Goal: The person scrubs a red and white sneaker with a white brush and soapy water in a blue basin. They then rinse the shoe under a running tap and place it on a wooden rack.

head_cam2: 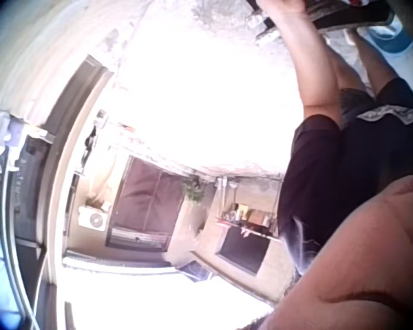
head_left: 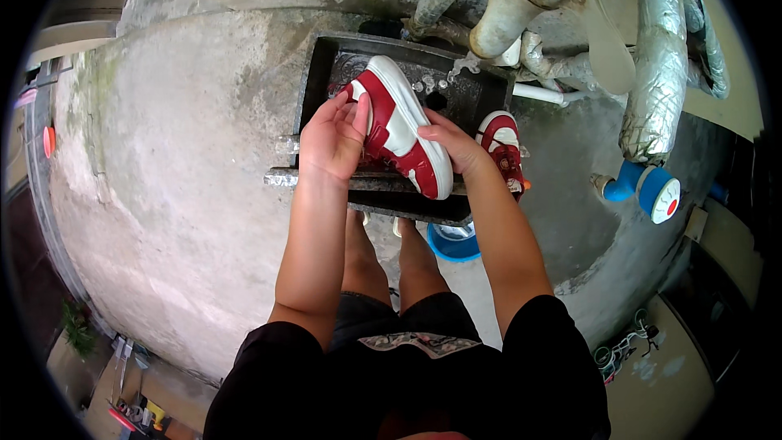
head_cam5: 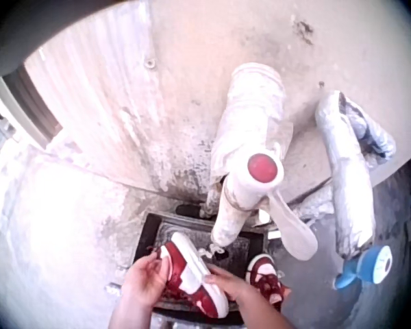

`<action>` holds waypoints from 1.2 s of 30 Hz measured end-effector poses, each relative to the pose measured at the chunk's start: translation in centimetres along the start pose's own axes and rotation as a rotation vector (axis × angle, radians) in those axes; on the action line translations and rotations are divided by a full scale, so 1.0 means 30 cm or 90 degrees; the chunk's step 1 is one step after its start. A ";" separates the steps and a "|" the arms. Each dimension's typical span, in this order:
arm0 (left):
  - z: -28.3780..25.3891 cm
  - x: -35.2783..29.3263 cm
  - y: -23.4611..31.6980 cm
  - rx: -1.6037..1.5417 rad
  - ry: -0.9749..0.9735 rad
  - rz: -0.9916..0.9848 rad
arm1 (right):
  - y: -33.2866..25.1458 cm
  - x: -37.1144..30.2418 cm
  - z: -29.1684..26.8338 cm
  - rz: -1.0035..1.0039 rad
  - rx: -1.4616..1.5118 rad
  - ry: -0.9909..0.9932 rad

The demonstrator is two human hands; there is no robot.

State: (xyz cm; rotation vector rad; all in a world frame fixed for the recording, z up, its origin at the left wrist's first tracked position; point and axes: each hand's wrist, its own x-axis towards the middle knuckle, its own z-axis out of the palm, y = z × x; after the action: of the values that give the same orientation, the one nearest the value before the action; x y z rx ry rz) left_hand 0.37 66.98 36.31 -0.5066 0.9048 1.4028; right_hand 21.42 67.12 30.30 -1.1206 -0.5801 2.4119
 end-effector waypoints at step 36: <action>0.153 0.224 -0.202 1.536 -0.365 0.169 | 0.093 -0.176 0.101 -0.029 0.160 0.124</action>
State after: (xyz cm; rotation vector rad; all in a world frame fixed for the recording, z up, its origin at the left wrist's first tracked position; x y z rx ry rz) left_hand 6.83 73.80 32.49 1.7284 1.4285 -0.1377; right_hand 21.63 61.44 33.84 -1.1985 -0.2284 2.2294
